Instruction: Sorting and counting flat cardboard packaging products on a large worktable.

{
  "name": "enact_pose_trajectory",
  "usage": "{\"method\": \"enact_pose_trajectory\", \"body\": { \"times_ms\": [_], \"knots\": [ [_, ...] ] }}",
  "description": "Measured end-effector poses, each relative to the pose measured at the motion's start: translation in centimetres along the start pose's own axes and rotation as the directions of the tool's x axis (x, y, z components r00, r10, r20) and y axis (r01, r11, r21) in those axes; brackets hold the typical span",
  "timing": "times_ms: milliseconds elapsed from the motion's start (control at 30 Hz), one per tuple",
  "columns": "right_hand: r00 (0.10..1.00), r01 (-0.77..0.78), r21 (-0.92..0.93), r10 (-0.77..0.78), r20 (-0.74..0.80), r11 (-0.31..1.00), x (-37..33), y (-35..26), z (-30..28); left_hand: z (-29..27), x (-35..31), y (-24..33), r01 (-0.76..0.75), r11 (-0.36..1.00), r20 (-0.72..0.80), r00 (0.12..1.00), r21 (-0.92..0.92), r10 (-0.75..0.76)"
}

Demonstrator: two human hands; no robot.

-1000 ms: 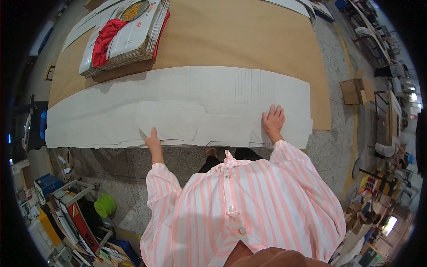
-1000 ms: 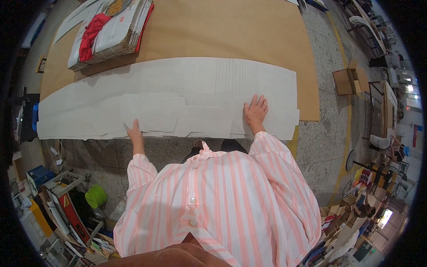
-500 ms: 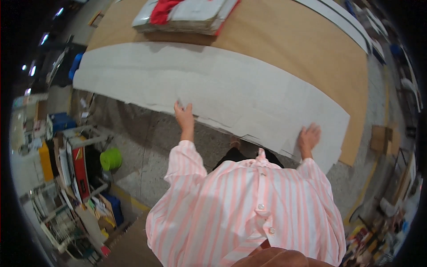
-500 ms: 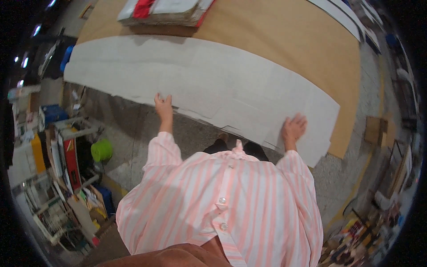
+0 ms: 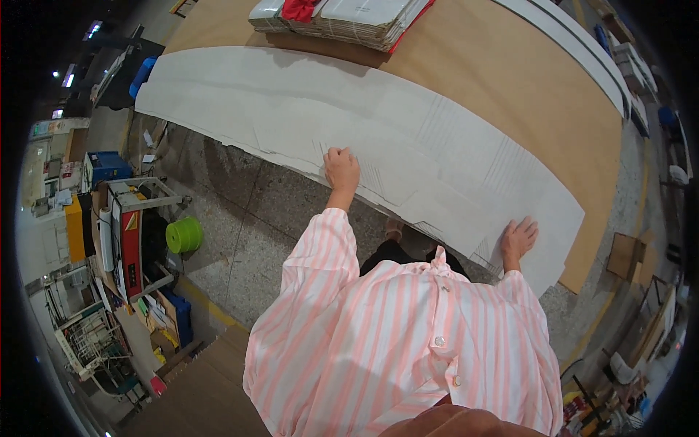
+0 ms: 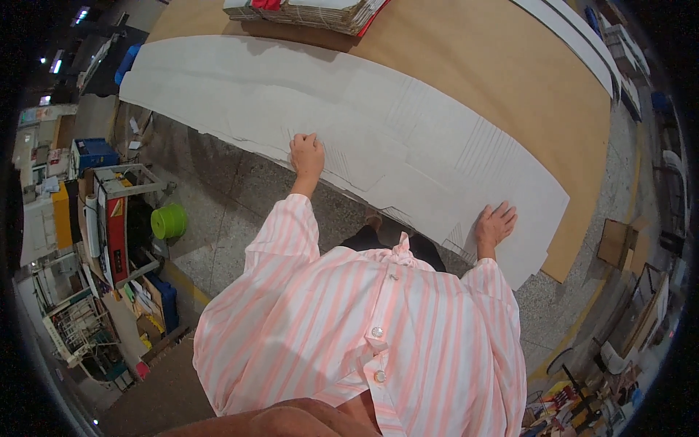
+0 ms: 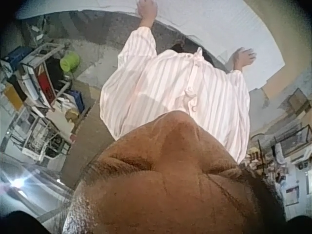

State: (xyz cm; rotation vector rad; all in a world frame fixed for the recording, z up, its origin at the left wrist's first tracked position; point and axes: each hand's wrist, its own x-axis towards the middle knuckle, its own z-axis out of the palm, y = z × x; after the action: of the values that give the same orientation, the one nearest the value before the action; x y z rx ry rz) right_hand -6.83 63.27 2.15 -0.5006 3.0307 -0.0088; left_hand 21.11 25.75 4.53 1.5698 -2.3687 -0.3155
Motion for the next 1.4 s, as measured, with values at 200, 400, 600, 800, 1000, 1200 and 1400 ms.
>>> {"method": "enact_pose_trajectory", "body": {
  "times_ms": [200, 400, 600, 800, 1000, 1200, 1400],
  "knots": [
    [1.0, 0.024, 0.004, -0.024, -0.017, 1.0, 0.1, -0.3, 0.3, -1.1, 0.4, -3.0, 0.504, 0.401, 0.463, 0.863, -0.765, -0.201],
    [1.0, -0.007, -0.023, 0.007, -0.003, 1.0, 0.2, 0.5, 0.5, -1.6, -4.9, 1.1, 0.585, -0.459, 0.611, 0.784, -0.669, 0.108],
    [0.999, 0.017, -0.033, -0.015, 0.042, 0.999, 0.9, 0.5, 1.2, 2.3, -7.1, 1.0, 0.588, -0.306, 0.632, 0.773, -0.749, -0.061],
    [0.998, -0.042, 0.044, 0.045, -0.049, 0.998, -0.8, 1.0, -0.3, -0.3, -6.9, 5.1, 0.443, 0.719, 0.473, 0.863, -0.536, -0.178],
    [0.999, -0.036, 0.091, 0.039, -0.031, 0.995, -0.8, 0.4, -0.3, 0.7, -6.7, 4.8, 0.356, 0.267, 0.294, 0.923, -0.895, -0.246],
    [0.998, -0.037, 0.092, 0.041, -0.041, 0.995, -0.9, 1.1, -0.2, 0.4, -6.7, 4.7, 0.306, 0.57, 0.307, 0.947, -0.763, -0.097],
    [0.998, -0.044, 0.102, 0.049, -0.047, 0.994, -0.8, 1.0, -0.2, 1.0, -6.2, 4.8, 0.398, 0.045, 0.369, 0.881, -0.916, -0.296]
  ]
}}
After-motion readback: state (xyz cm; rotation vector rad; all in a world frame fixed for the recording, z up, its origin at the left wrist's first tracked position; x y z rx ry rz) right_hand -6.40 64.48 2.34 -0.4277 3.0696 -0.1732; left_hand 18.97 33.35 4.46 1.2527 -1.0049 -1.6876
